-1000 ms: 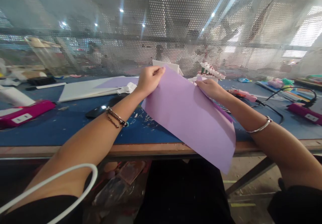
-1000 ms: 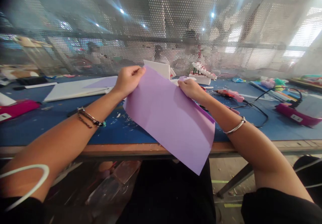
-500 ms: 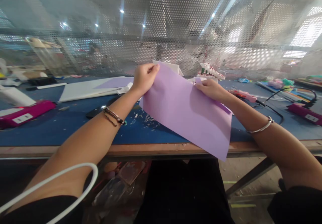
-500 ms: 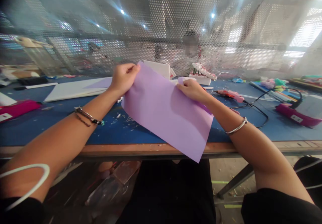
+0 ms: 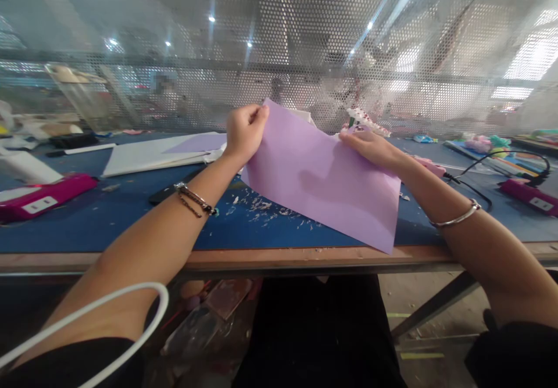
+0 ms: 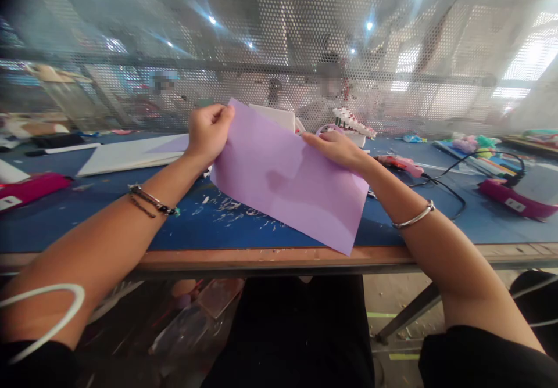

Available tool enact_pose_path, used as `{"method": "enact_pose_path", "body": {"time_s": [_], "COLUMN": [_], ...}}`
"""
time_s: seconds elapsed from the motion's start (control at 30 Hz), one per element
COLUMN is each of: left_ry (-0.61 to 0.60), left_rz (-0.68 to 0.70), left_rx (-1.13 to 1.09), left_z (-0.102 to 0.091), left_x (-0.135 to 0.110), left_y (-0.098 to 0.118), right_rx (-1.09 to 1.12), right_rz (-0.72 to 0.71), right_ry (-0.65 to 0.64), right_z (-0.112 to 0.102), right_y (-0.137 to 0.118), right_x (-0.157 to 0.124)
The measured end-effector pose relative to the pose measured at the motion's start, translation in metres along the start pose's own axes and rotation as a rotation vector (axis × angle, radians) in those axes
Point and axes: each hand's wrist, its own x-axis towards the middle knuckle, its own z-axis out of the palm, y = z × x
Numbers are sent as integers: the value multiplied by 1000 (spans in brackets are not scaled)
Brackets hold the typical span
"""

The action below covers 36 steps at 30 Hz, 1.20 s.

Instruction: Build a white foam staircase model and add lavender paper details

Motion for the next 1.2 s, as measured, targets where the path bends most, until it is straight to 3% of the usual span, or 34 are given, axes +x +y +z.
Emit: {"method": "enact_pose_path", "body": {"time_s": [0.13,0.43,0.53,0.6,0.77,1.03,1.1,1.2], "left_ry": [9,58,60,61,66,109,112,114], "left_rz": [-3,6,25,32,8,-58,-53,-34], "left_rx": [-2,-5,3,5,25,11,21,35], "left_z": [1,-2,-2,-1,-2,-2,-2,-4], "left_x": [-1,3,3,3,6,8,9,9], "left_y": [-1,-6,-9,-11,-14,-22,-26,-30], "right_rx": [-163,-62,34,-39,-209,-61,6,-35], "right_rz": [94,122,114,92,139,187,196,133], "right_ry": [50,246,110,27,45,294,220,1], "right_z": [1,-17,-17,-15,-11,-25,-27,-24], "right_y": [-3,20,18,14,12,33,32,23], "right_x": [1,14,11,8,8,19,17,12]}}
